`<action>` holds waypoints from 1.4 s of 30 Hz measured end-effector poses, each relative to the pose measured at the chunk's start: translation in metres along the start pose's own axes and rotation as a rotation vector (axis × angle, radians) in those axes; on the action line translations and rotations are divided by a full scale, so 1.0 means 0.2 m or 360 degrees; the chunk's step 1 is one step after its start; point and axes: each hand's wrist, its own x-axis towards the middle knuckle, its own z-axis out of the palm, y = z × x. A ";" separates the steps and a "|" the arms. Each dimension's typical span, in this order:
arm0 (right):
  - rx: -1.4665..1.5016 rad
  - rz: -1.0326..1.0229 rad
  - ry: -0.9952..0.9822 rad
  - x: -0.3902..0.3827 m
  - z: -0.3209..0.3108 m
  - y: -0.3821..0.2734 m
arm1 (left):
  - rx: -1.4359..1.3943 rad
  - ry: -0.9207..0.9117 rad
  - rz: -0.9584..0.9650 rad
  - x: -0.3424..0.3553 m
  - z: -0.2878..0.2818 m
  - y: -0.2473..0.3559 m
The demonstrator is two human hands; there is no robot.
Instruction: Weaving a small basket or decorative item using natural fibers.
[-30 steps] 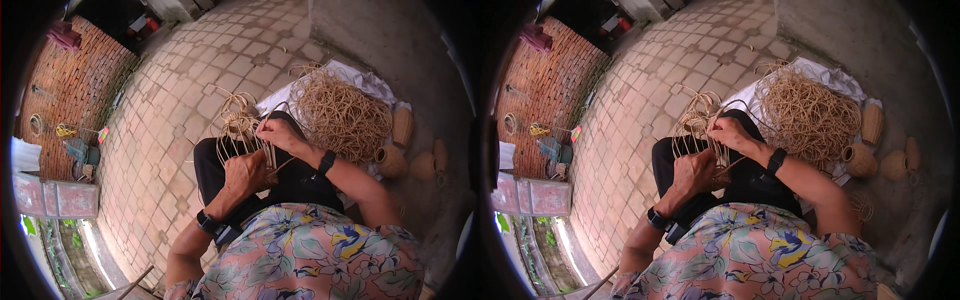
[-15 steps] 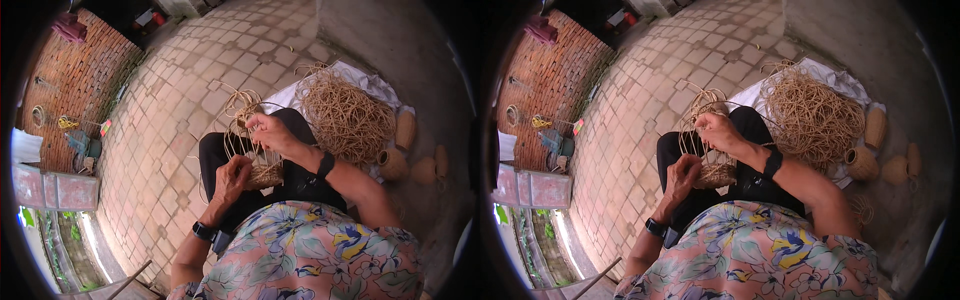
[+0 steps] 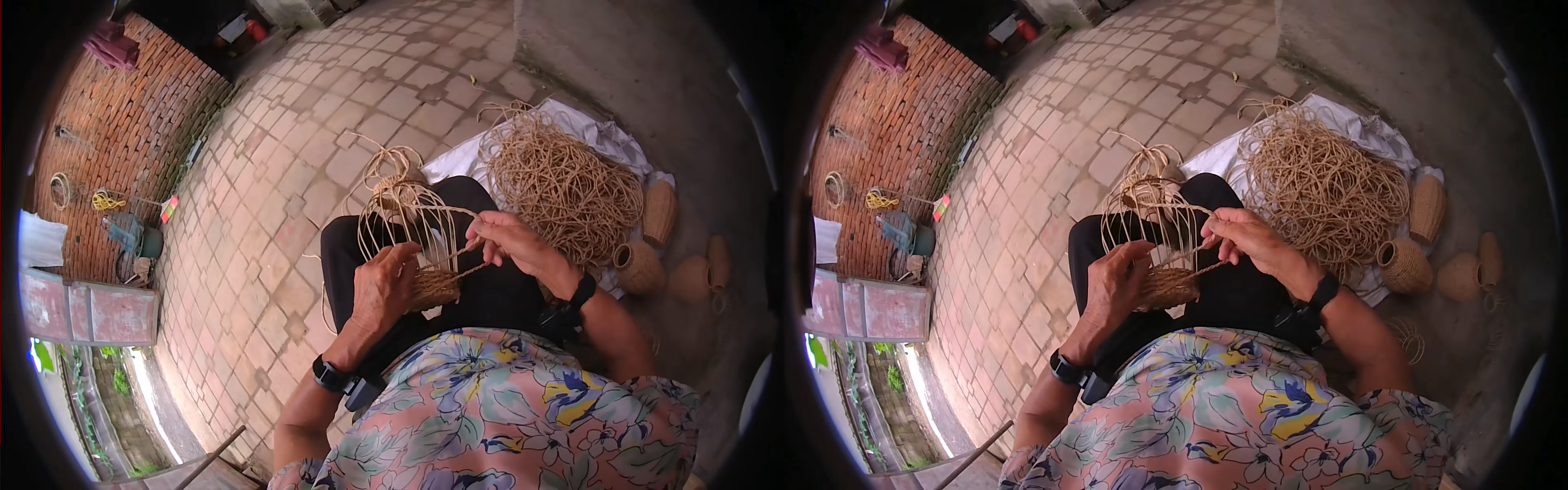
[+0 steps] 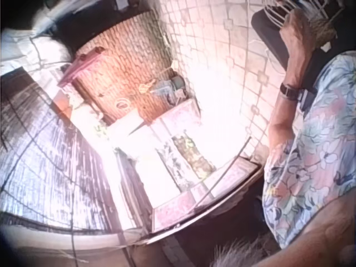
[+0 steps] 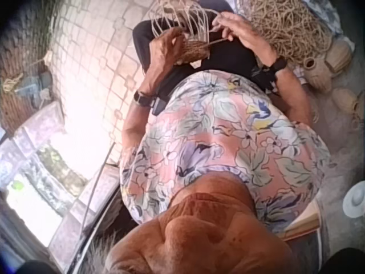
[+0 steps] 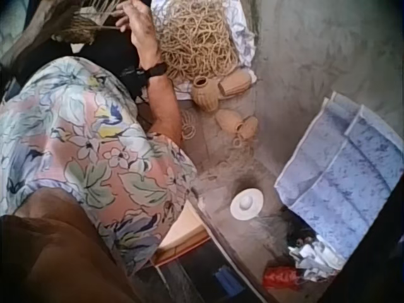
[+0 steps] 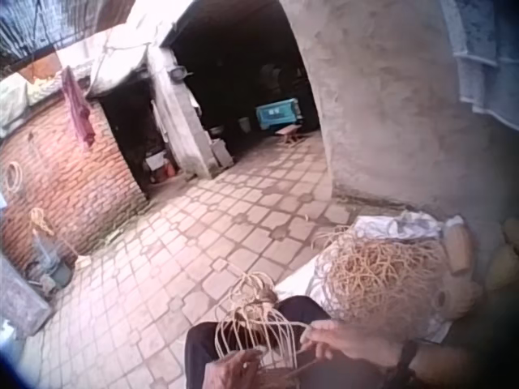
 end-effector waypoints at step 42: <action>-0.1959 0.0060 0.1209 -0.19 -0.75 -0.19 | -0.0152 0.0131 -0.0467 -0.07 -0.07 -0.08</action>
